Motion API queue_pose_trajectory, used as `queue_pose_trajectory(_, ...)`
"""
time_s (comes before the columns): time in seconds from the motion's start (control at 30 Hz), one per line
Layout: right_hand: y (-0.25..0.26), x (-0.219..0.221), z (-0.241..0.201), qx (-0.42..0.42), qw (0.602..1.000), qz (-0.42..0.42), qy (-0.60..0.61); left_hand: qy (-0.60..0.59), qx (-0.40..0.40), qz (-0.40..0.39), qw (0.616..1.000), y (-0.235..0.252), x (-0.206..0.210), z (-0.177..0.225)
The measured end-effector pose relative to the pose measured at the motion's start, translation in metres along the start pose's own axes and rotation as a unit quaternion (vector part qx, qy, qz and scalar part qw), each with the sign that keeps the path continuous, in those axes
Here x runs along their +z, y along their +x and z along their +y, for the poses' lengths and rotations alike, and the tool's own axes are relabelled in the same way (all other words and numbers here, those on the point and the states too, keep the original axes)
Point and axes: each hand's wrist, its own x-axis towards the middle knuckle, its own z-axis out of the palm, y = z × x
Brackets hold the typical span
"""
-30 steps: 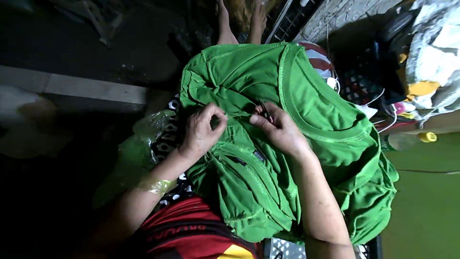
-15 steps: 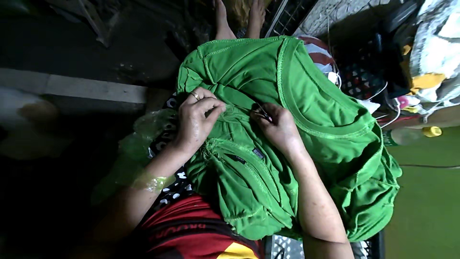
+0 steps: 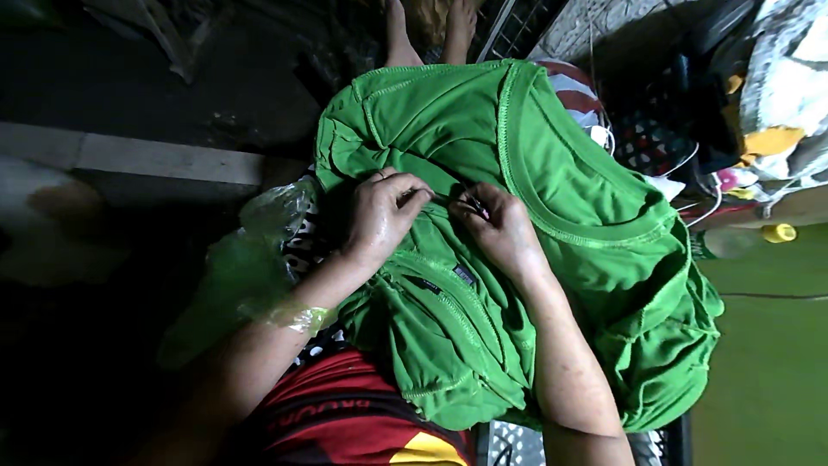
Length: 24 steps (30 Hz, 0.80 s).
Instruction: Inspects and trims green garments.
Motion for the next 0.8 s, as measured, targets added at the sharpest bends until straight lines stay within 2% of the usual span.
queue_pose_trajectory(0.13,-0.002,0.003,0.003,-0.016,0.999,0.029,-0.014,-0.088,-0.073,-0.026,0.993,0.001,-0.008,-0.006)
queue_pose_trajectory(0.3,-0.001,0.009,0.015,-0.116,0.991,0.070,0.015,-0.190,-0.102,-0.026,0.976,-0.002,-0.014,-0.015)
queue_pose_trajectory(0.4,0.000,0.007,0.017,-0.147,0.986,0.058,0.058,-0.150,-0.095,-0.033,0.984,-0.005,-0.015,-0.013)
queue_pose_trajectory(0.53,0.001,0.005,0.016,-0.111,0.986,0.037,0.120,-0.030,-0.044,-0.019,0.998,-0.006,-0.010,-0.006)
queue_pose_trajectory(0.7,-0.001,0.004,0.009,-0.082,0.994,0.024,0.071,0.022,0.040,0.006,0.999,-0.007,0.001,-0.008)
queue_pose_trajectory(0.8,0.003,-0.004,0.011,-0.071,0.996,-0.032,0.053,-0.008,-0.001,-0.028,1.000,-0.007,-0.004,-0.012)
